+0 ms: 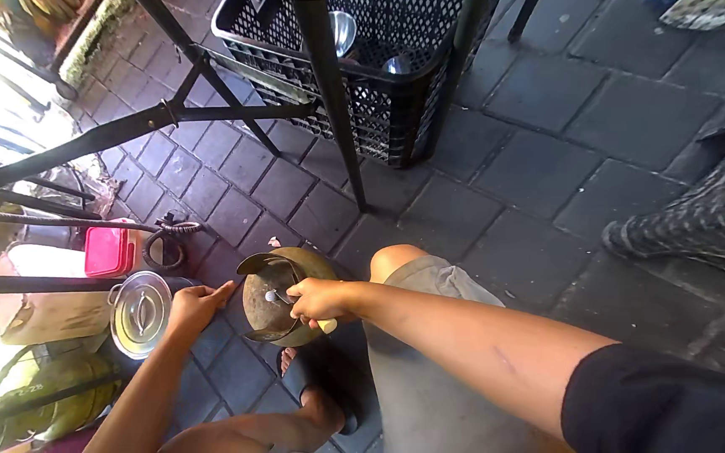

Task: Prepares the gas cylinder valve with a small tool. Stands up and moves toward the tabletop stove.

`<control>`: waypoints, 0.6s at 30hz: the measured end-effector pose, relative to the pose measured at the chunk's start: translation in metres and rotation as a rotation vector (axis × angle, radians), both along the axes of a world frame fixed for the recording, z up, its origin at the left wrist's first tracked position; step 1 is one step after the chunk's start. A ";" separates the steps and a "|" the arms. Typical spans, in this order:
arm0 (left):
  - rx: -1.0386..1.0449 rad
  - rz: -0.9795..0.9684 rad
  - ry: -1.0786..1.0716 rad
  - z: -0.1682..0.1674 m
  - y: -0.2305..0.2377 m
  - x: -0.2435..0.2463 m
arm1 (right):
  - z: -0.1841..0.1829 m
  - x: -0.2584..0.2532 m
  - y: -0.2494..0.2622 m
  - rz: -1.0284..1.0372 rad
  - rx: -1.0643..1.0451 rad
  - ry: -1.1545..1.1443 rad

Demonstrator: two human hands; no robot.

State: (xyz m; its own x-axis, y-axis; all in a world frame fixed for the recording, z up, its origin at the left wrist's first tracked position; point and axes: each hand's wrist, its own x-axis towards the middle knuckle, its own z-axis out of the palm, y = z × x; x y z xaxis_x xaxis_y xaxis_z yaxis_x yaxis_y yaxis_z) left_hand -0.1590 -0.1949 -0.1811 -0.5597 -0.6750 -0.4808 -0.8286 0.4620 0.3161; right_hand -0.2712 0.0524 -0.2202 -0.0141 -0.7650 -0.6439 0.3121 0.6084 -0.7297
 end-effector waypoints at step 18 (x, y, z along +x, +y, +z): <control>-0.342 0.498 0.085 0.003 -0.100 0.126 | 0.001 0.020 0.004 -0.357 -0.157 -0.635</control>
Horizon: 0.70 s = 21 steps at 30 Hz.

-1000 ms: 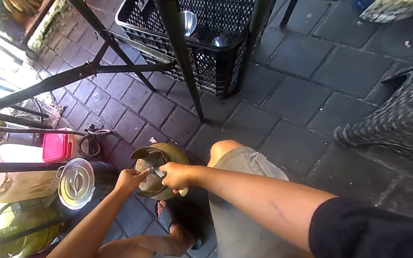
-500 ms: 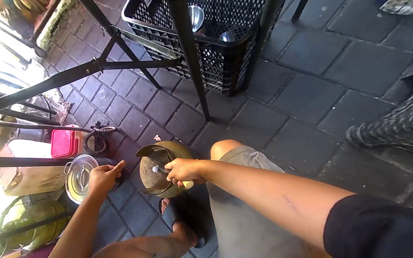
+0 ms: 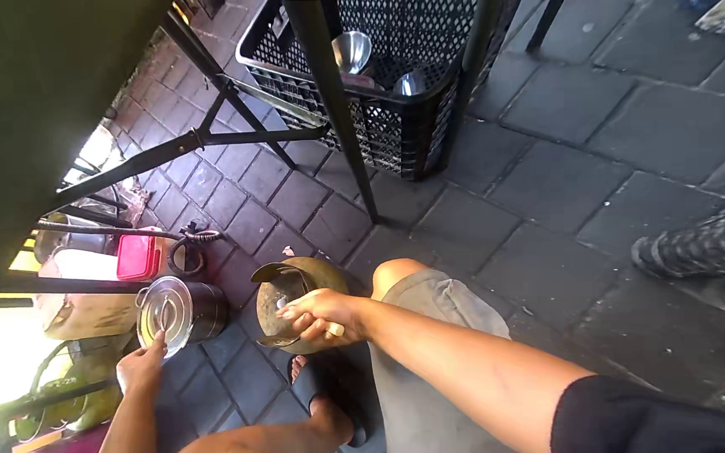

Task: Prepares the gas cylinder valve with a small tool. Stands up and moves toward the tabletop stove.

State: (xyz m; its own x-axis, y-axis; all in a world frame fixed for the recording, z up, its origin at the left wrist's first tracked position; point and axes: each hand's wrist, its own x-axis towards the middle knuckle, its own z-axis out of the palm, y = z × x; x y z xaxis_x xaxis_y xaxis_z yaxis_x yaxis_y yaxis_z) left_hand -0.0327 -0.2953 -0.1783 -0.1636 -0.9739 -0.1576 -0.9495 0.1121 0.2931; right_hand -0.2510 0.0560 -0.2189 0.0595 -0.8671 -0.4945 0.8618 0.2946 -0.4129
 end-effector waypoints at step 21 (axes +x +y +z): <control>0.603 -0.991 -0.037 -0.058 0.126 -0.124 | 0.007 -0.050 0.032 -0.144 0.111 0.674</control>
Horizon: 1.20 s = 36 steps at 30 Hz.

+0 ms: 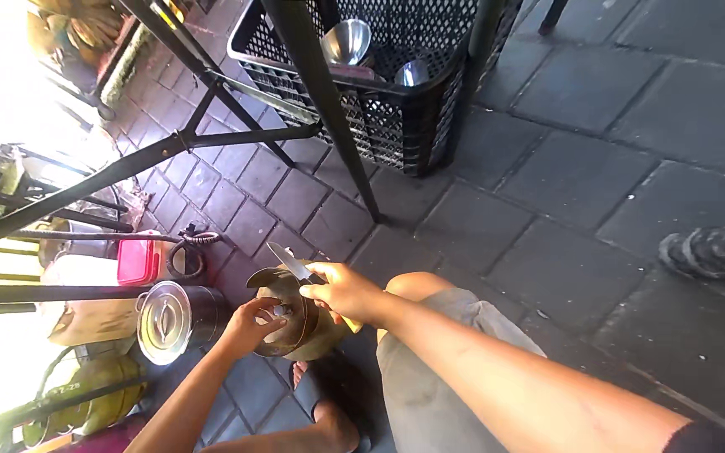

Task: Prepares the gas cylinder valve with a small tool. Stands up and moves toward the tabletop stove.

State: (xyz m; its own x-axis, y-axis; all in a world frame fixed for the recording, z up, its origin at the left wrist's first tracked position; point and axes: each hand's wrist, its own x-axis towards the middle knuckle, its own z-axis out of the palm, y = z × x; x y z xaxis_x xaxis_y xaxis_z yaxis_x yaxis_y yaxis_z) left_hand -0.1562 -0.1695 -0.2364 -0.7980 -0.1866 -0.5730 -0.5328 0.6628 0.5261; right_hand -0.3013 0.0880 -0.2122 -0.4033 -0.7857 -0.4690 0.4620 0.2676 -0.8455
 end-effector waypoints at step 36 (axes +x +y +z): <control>0.030 0.084 -0.084 -0.042 0.005 -0.021 | -0.013 0.012 0.036 -0.003 0.196 0.292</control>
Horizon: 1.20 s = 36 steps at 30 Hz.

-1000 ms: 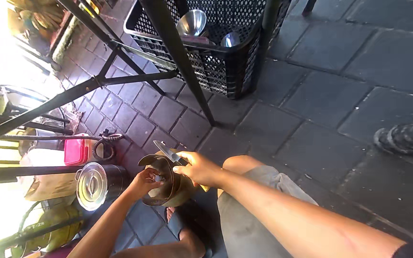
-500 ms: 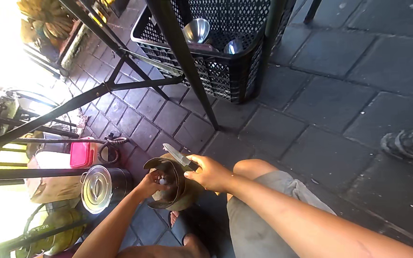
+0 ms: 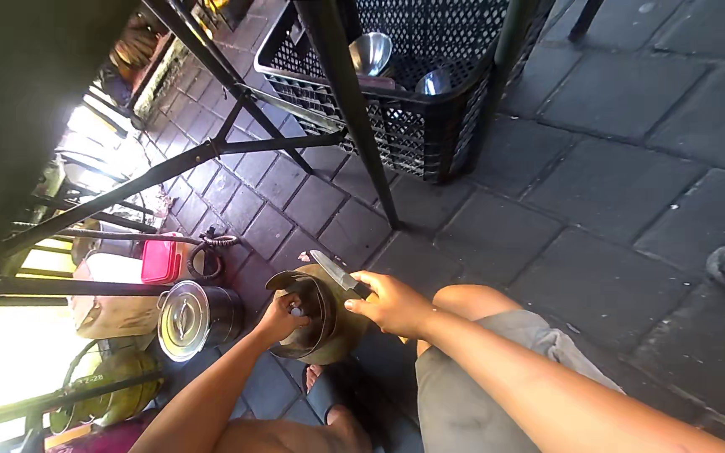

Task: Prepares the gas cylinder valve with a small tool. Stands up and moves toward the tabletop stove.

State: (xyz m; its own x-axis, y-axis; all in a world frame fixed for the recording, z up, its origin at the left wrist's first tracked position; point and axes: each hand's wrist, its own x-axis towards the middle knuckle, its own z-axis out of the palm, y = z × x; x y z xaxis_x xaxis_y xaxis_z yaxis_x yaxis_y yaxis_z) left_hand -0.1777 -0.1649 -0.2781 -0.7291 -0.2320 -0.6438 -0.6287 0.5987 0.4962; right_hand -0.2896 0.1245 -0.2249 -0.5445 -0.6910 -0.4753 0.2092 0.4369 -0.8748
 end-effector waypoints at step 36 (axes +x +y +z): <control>-0.401 -0.915 0.076 0.070 -0.005 -0.027 | -0.027 -0.020 -0.033 0.081 0.035 0.105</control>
